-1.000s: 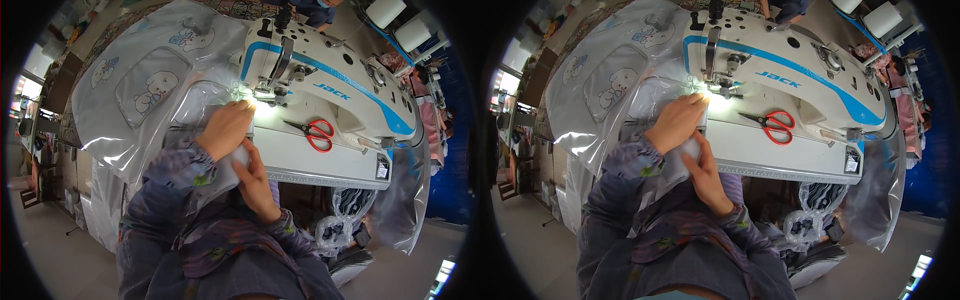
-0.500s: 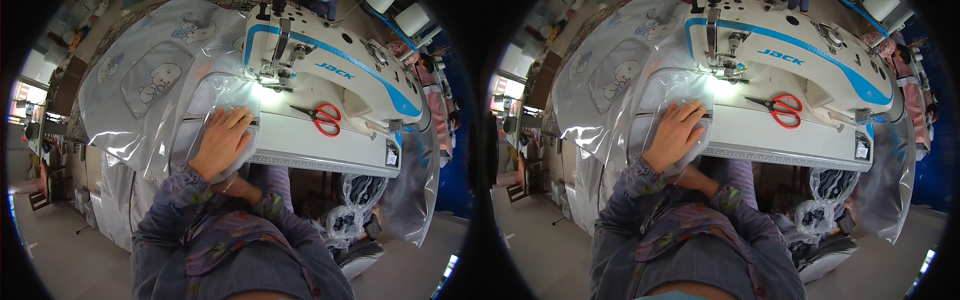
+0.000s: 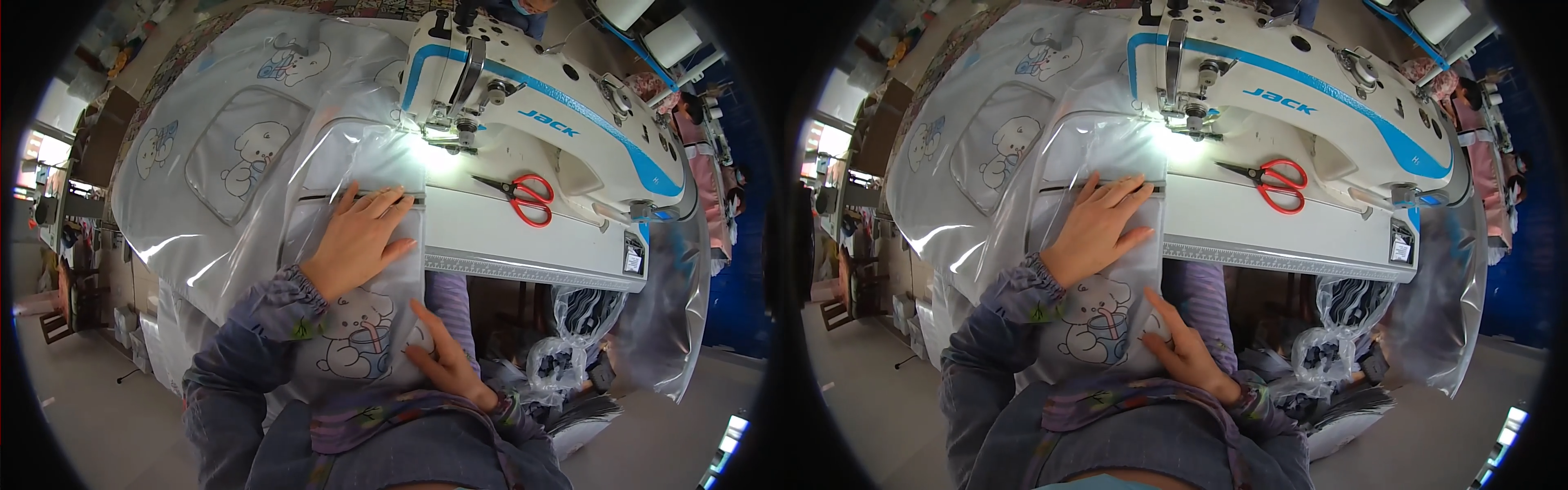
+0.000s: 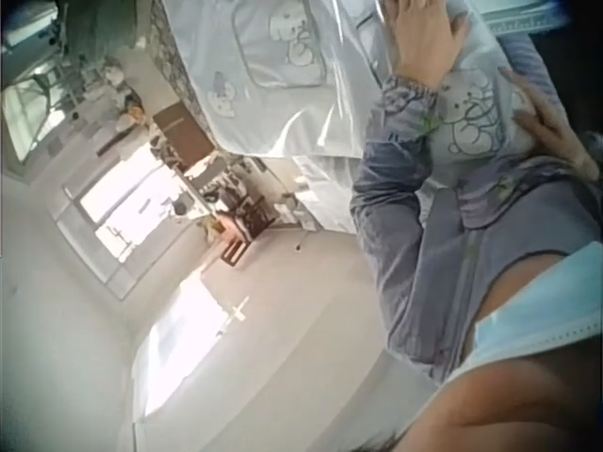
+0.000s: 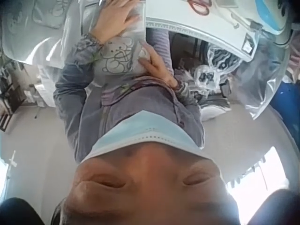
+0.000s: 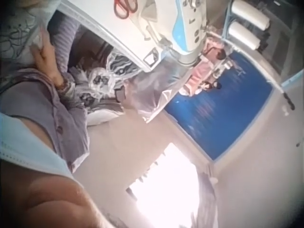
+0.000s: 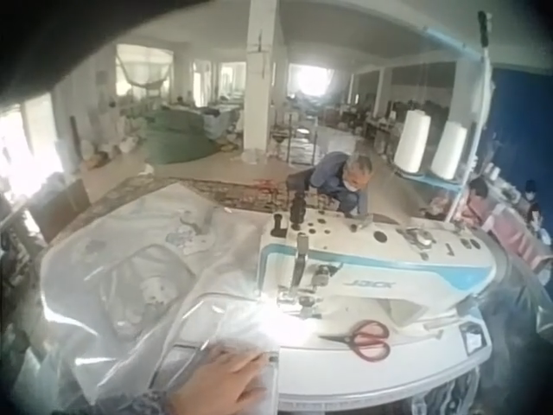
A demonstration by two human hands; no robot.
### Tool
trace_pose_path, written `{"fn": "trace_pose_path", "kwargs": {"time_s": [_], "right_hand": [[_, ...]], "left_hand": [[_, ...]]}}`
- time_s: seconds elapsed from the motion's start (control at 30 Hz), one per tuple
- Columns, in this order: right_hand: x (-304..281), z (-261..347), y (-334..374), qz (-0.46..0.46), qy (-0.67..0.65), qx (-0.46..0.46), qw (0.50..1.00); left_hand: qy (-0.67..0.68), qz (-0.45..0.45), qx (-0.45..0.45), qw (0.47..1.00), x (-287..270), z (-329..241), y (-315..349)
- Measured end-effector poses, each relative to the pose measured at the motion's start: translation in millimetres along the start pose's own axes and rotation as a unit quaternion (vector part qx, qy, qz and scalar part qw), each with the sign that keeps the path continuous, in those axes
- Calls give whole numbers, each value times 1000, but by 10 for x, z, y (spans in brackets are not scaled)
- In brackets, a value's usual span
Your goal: Sewing patterns onto large white textile bags using a sewing machine.
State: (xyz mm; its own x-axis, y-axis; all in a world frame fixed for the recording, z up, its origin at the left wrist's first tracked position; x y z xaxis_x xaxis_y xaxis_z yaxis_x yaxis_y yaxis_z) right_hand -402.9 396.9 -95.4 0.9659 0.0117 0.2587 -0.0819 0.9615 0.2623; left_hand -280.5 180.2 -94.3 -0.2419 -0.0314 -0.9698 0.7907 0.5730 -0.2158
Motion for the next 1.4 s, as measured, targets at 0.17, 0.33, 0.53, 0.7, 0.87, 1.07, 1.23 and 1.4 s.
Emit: {"fn": "trace_pose_path", "kwargs": {"time_s": [0.17,0.33,0.53,0.7,0.87,1.07,1.23,1.4], "right_hand": [[-124,14,-154,-16,-63,11,998],[-112,-98,-392,-38,-178,37,983],[-192,135,-559,-71,15,-65,995],[-1446,724,-710,-346,430,-327,767],[-1972,543,-1145,-490,524,-264,644],[-1223,-63,-8,-391,360,-394,749],[-2151,-2788,1783,-661,270,139,687],[-2698,-4216,2935,-827,50,205,521]], "left_hand": [[-8,11,-10,1000,14,1,-153],[-39,-12,1,999,43,144,-299],[-39,-90,-3,995,4,167,-369],[109,-170,-227,953,237,866,-173],[122,-96,-83,984,343,1937,-189],[272,-65,-105,954,23,1367,-62],[230,-60,-154,959,-437,780,39],[365,-71,-252,894,-504,503,80]]}}
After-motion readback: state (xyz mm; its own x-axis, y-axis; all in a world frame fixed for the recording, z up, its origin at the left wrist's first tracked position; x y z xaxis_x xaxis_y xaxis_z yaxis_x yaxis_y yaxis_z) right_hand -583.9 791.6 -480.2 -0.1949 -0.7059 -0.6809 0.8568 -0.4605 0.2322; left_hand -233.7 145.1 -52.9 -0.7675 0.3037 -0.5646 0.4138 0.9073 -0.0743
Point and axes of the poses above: each hand's wrist, its own y-axis away from the middle knuckle, its own x-axis out of the palm, z = x × y, the point moved 2 cm from there along -y, towards the middle knuckle, and after that the axes turned 13 degrees about -y, right-handed, at the moved point
